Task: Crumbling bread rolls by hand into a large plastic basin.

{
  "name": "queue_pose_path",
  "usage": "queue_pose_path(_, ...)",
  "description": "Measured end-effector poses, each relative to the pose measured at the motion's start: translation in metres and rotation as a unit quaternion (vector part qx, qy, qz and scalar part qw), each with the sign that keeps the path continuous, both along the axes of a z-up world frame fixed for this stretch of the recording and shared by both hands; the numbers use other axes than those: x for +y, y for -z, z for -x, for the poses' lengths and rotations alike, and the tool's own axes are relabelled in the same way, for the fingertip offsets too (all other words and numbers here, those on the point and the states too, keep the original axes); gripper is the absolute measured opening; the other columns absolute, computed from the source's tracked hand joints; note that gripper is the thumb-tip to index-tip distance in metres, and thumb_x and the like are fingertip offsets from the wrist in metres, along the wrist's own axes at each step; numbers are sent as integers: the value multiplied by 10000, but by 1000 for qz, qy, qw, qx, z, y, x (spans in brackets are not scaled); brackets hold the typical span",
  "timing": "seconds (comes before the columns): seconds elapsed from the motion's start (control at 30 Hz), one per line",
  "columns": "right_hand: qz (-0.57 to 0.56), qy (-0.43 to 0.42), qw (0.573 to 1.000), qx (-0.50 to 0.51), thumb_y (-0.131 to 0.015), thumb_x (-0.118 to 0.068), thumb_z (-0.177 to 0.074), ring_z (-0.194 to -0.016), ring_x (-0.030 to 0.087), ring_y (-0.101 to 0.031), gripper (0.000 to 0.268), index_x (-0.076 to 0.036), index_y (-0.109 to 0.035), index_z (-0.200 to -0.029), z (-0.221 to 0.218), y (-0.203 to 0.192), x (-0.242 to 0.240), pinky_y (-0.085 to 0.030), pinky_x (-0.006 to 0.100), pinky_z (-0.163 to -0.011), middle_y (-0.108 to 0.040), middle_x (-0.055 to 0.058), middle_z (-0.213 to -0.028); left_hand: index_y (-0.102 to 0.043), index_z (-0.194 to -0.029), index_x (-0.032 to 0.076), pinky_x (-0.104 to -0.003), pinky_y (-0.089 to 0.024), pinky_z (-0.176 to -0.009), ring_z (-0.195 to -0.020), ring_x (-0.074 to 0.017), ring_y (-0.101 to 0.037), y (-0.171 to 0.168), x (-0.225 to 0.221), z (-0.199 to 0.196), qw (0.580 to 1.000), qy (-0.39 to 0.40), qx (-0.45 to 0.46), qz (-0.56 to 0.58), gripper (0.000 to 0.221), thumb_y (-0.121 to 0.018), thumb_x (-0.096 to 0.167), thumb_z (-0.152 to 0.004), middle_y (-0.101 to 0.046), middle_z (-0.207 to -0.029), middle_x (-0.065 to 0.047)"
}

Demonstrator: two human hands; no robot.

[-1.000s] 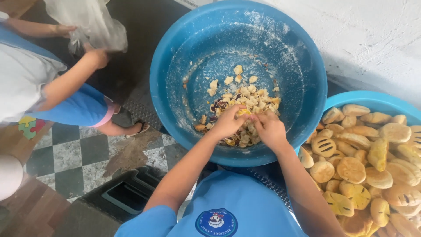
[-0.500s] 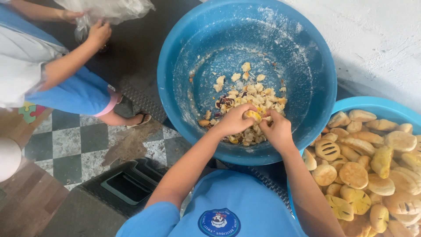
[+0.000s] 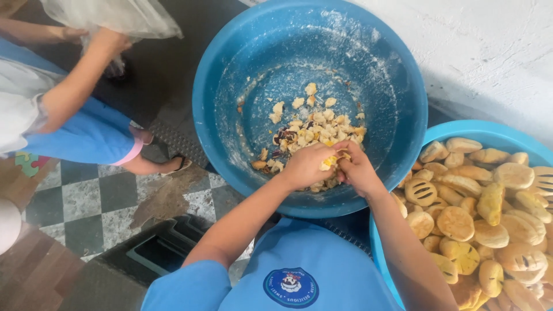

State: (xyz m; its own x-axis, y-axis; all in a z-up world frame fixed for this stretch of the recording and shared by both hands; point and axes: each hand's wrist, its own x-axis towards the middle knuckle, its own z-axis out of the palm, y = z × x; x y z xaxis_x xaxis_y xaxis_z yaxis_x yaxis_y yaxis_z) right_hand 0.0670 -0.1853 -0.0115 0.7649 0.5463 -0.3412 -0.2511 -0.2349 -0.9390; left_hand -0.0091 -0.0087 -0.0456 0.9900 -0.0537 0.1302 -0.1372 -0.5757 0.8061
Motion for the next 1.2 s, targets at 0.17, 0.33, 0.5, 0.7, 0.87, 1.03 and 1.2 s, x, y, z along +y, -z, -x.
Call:
queue_pose_path(0.17,69,-12,990,-124,-612,-52,-976,-535,216,-670,290,-138,-758,-1211,1,-15,5,-513,277,-449,-665,151,-746,-737,-1242,247,-451,-600,-932,-1122,-369,-705,29,1,-9,991,-127,18,48,437,-787,477,-873,-742,-1213,-95)
queue_pose_path(0.33,25,5,987,-158,-650,51,-973,-811,312,-780,263,-20,-750,-1206,3,-13,8,-654,388,-684,-620,193,-1065,-713,-1167,331,-432,-596,-944,-1126,-310,-711,25,12,-8,987,-141,66,-23,354,-714,512,-864,-723,-1184,-20)
queue_pose_path(0.5,221,11,957,-190,-688,-183,-936,-781,364,-756,189,-133,-670,-1117,-5,4,-1,-586,488,-712,-726,197,-891,-652,-1317,131,-514,-614,-888,-1091,-487,-702,-20,17,1,975,-186,108,54,504,-689,508,-986,-693,-1170,-217)
queue_pose_path(0.7,290,-47,935,-197,-559,-315,-1015,-954,507,-738,252,-212,-574,-1245,6,-15,10,-543,601,-898,-735,283,-832,-726,-1247,212,-513,-549,-1004,-1170,-421,-679,-18,12,3,981,-168,59,82,331,-746,403,-977,-754,-1132,-162)
queue_pose_path(0.87,281,-100,906,-302,-573,-420,-1044,-958,411,-757,230,-351,-619,-1258,4,5,14,-586,522,-908,-765,199,-854,-687,-1204,228,-403,-526,-736,-842,-330,-664,-35,19,-5,953,-204,145,172,280,-685,437,-1019,-720,-874,-106)
queue_pose_path(1.03,225,-73,909,-342,-590,-381,-1056,-762,282,-765,170,-316,-596,-1213,3,14,8,-607,460,-748,-730,6,-669,-719,-1124,215,-378,-585,-488,-556,-277,-727,-11,30,-3,908,-290,230,198,242,-545,371,-1061,-753,-784,-155)
queue_pose_path(1.2,113,-92,858,-492,-705,-134,-879,-1201,370,-642,279,-174,-784,-1143,2,4,18,-510,504,-1049,-615,111,-1374,-695,-1255,249,-334,-670,-648,-795,-218,-777,-7,32,-10,890,-288,232,265,373,-621,549,-1045,-719,-935,-104)
